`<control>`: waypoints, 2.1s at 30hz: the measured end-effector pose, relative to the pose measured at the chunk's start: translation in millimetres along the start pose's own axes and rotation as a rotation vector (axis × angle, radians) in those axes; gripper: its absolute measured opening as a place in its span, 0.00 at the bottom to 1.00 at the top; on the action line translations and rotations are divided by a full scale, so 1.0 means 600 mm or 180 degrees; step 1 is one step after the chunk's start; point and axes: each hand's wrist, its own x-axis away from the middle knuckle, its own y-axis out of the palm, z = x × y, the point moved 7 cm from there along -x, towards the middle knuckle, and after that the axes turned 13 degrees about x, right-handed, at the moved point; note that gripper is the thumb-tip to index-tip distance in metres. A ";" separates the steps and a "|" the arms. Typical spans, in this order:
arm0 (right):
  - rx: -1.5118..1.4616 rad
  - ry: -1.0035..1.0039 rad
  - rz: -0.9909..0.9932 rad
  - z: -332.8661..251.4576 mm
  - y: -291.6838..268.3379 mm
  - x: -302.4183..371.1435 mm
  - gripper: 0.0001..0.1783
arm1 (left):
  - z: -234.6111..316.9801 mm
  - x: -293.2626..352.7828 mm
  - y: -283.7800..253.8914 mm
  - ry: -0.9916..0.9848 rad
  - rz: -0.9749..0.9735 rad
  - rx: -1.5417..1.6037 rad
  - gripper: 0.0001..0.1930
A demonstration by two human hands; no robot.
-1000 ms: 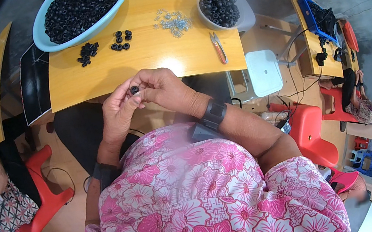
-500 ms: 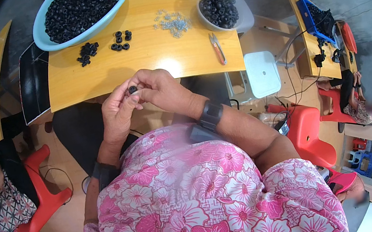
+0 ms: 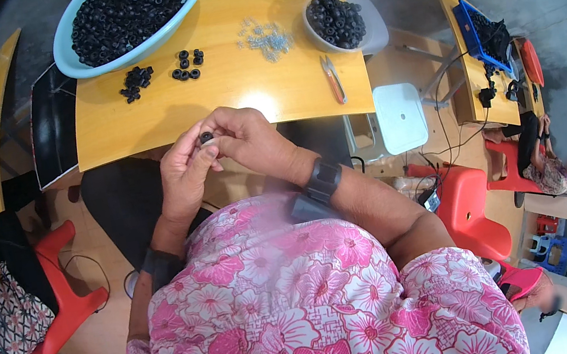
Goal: The person is assembling small black plastic components by inserting tiny metal parts into them.
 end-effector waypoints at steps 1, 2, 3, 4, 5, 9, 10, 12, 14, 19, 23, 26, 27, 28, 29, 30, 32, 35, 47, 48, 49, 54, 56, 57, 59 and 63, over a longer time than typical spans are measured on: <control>-0.0357 0.0175 -0.0105 -0.001 0.001 0.000 0.06 | 0.000 0.000 -0.001 0.0000 0.0054 0.0060 0.23; -0.0713 0.0357 -0.0186 0.000 0.002 0.001 0.06 | 0.003 -0.001 0.004 0.0000 0.0036 0.0053 0.23; -0.0716 0.0348 -0.0168 -0.001 -0.002 0.000 0.06 | 0.008 0.000 0.006 0.0010 0.0133 0.0077 0.21; -0.1192 0.0761 -0.0286 0.013 0.001 -0.001 0.07 | 0.011 0.001 0.006 0.0018 0.0230 0.0101 0.19; -0.1669 0.1175 -0.0407 0.025 0.007 0.002 0.09 | 0.010 0.002 0.004 0.0014 0.0212 0.0093 0.19; -0.2320 0.1183 -0.0743 0.045 0.023 0.008 0.13 | 0.017 0.004 -0.016 0.0291 0.0313 -0.0609 0.13; -0.2443 0.1242 -0.0766 0.048 0.027 0.010 0.13 | 0.021 0.004 -0.019 0.0395 0.0326 -0.0725 0.10; -0.2567 0.1297 -0.0786 0.050 0.030 0.012 0.13 | 0.026 0.002 -0.023 0.0499 0.0306 -0.0923 0.10; -0.2738 0.1429 -0.0831 0.051 0.033 0.014 0.13 | 0.033 0.002 -0.019 0.0612 0.0285 -0.1118 0.09; -0.2959 0.1404 -0.0930 0.058 0.035 0.016 0.14 | 0.035 0.003 -0.013 0.0416 0.0395 -0.0835 0.09; -0.3034 0.1403 -0.0992 0.054 0.038 0.018 0.15 | 0.035 0.004 -0.016 0.0545 0.0283 -0.0922 0.08; -0.3042 0.1419 -0.0991 0.049 0.038 0.019 0.15 | 0.035 0.004 -0.014 0.0523 0.0279 -0.0929 0.08; -0.3042 0.1416 -0.0992 0.048 0.037 0.019 0.15 | 0.036 0.003 -0.013 0.0518 0.0323 -0.0899 0.08; -0.2994 0.1424 -0.0984 0.049 0.035 0.018 0.15 | 0.036 0.003 -0.013 0.0512 0.0367 -0.0870 0.09; -0.2945 0.1433 -0.0976 0.050 0.034 0.018 0.15 | 0.035 0.003 -0.014 0.0513 0.0367 -0.0871 0.09; -0.2945 0.1433 -0.0977 0.048 0.033 0.018 0.15 | 0.033 0.003 -0.016 0.0543 0.0355 -0.0931 0.09; -0.2898 0.1443 -0.1008 0.044 0.032 0.020 0.15 | 0.033 0.004 -0.017 0.0568 0.0341 -0.0991 0.09; -0.2870 0.1446 -0.1037 0.048 0.031 0.020 0.16 | 0.029 0.005 -0.019 0.0436 0.0335 -0.0894 0.09; -0.2822 0.1449 -0.1262 0.050 0.030 0.019 0.15 | 0.036 -0.005 -0.013 -0.0118 -0.0037 -0.0741 0.09; -0.2823 0.1452 -0.1263 0.048 0.030 0.019 0.15 | 0.038 -0.006 -0.012 -0.0074 -0.0075 -0.0746 0.09; -0.2831 0.1491 -0.1236 0.048 0.030 0.021 0.15 | 0.039 -0.007 -0.011 -0.0031 -0.0115 -0.0751 0.08; -0.2797 0.1555 -0.1221 0.053 0.032 0.021 0.15 | 0.025 -0.003 -0.018 -0.0253 -0.0110 -0.0598 0.11; -0.2366 0.1402 -0.1137 0.050 0.025 0.014 0.13 | 0.009 -0.001 -0.020 -0.0237 -0.0070 -0.0445 0.13; -0.2364 0.1399 -0.1145 0.046 0.027 0.012 0.13 | 0.000 0.003 -0.019 -0.0288 0.0006 -0.0202 0.16; -0.1337 0.1315 -0.0729 0.046 0.015 0.004 0.10 | -0.004 0.007 -0.018 -0.0338 0.0080 0.0044 0.19; -0.0610 0.0751 -0.0589 0.030 0.012 0.001 0.09 | -0.009 0.007 -0.012 -0.0483 0.0060 0.0118 0.25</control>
